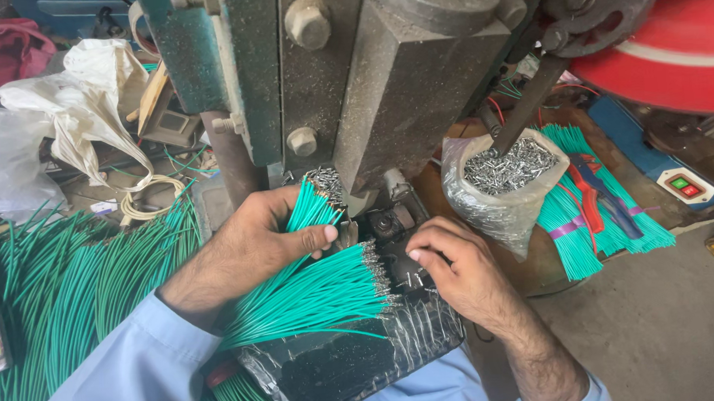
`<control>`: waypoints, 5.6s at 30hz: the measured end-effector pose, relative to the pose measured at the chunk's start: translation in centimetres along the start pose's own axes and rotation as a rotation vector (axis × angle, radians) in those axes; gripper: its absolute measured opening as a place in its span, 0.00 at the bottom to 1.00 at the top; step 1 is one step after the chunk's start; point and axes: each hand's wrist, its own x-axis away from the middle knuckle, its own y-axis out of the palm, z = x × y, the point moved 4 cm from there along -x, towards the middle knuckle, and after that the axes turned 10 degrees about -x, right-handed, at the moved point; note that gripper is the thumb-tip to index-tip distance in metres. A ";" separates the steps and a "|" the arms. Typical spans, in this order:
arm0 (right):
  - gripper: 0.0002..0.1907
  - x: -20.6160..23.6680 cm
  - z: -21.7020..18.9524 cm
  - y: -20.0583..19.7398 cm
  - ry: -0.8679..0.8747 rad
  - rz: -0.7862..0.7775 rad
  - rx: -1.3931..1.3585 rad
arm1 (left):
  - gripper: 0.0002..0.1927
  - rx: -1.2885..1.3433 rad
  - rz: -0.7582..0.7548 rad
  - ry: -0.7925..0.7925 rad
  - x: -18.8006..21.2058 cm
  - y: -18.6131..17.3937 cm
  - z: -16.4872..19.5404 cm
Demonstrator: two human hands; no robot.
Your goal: The person repeatedly inserts the stripped end of a green wire into a crimping machine and presses a metal connector onto it. They then remove the finished wire and repeat the process with the next wire from a bundle.
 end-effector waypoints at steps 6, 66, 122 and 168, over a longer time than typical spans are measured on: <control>0.05 -1.7 1.0 1.5 0.085 0.164 -0.493 | 0.09 -0.037 -0.007 0.024 0.0 -0.3 -0.1; 0.06 -4.2 -0.2 4.4 -0.044 0.083 -0.611 | 0.06 -0.034 -0.023 0.078 0.2 -0.3 0.5; 0.04 0.5 0.0 -1.1 0.168 -0.127 -0.157 | 0.08 -0.058 -0.022 0.069 0.0 -0.2 -0.1; 0.07 0.5 -2.4 -0.4 -0.124 -0.102 0.056 | 0.09 -0.075 -0.002 0.044 0.1 -0.2 0.1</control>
